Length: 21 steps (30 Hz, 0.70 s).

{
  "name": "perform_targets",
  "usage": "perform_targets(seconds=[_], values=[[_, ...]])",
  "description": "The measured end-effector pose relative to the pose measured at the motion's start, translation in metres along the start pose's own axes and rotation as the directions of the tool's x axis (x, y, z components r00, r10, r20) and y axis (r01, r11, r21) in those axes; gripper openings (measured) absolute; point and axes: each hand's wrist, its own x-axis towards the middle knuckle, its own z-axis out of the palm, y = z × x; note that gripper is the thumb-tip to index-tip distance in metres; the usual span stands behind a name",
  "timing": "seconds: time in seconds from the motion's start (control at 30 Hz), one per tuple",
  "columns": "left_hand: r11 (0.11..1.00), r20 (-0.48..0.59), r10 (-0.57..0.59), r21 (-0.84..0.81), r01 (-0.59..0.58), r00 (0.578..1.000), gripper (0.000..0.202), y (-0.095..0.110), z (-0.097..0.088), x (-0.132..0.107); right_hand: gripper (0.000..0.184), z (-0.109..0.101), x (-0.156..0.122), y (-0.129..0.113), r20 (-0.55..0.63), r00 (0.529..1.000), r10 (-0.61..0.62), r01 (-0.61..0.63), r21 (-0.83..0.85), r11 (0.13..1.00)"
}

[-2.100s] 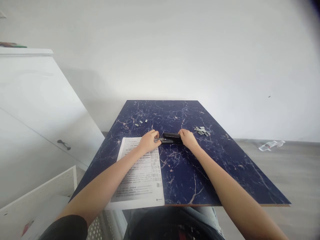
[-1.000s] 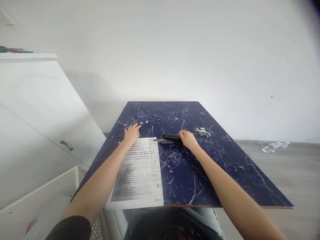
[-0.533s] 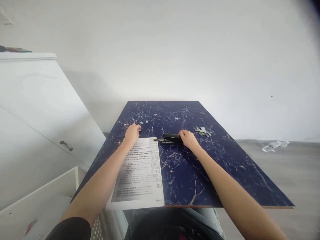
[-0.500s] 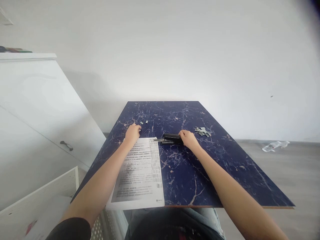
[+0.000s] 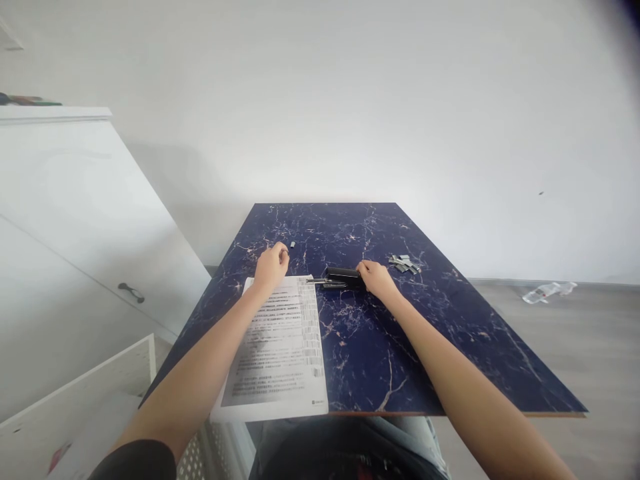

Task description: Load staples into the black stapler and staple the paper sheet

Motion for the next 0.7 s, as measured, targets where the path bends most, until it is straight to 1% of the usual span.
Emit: perform_targets(seconds=[0.03,0.07,0.1,0.13,0.2,0.27,0.37,0.5,0.6,0.7], values=[[0.992,0.021,-0.050,-0.119,0.052,0.999,0.009,0.005,0.001,-0.001,0.032,0.000,0.000,0.000,0.001,1.000,0.000,0.000,0.004,1.000],[0.960,0.065,-0.106,-0.253,0.119,0.992,0.007,0.010,0.002,-0.002,0.032,0.000,0.000,0.000,0.004,1.000,0.001,-0.001,0.008,1.000],[0.897,0.123,-0.162,-0.396,0.198,0.979,0.007,0.015,0.004,-0.003,0.032,-0.001,0.000,0.000,0.008,1.000,0.005,-0.005,0.010,1.000],[0.809,0.192,-0.212,-0.515,0.282,0.958,0.008,0.020,0.006,-0.005,0.033,-0.001,0.000,0.000,0.011,1.000,0.007,-0.007,0.012,1.000],[0.646,0.312,-0.252,-0.651,0.399,0.916,0.011,0.029,0.008,-0.007,0.033,-0.001,0.000,0.000,0.012,1.000,0.010,-0.010,0.011,1.000],[0.541,0.380,-0.251,-0.708,0.454,0.890,0.016,0.034,0.010,-0.008,0.033,-0.001,0.000,0.000,0.011,1.000,0.000,0.000,0.008,1.000],[0.456,0.431,-0.252,-0.737,0.499,0.867,0.021,0.034,0.009,-0.009,0.032,-0.002,-0.001,0.000,0.013,1.000,-0.009,0.009,0.006,1.000],[0.334,0.457,-0.303,-0.771,0.542,0.836,0.022,0.031,0.009,-0.009,0.031,-0.004,-0.003,-0.003,0.010,1.000,0.023,-0.024,0.025,0.999],[0.277,0.461,-0.334,-0.786,0.553,0.822,0.023,0.029,0.011,-0.009,0.031,-0.005,-0.004,-0.006,0.015,0.999,0.030,-0.031,0.029,0.999],[0.261,0.454,-0.335,-0.797,0.544,0.826,0.021,0.027,0.013,-0.009,0.032,-0.005,-0.004,-0.006,0.023,0.999,0.042,-0.042,0.030,0.999]])
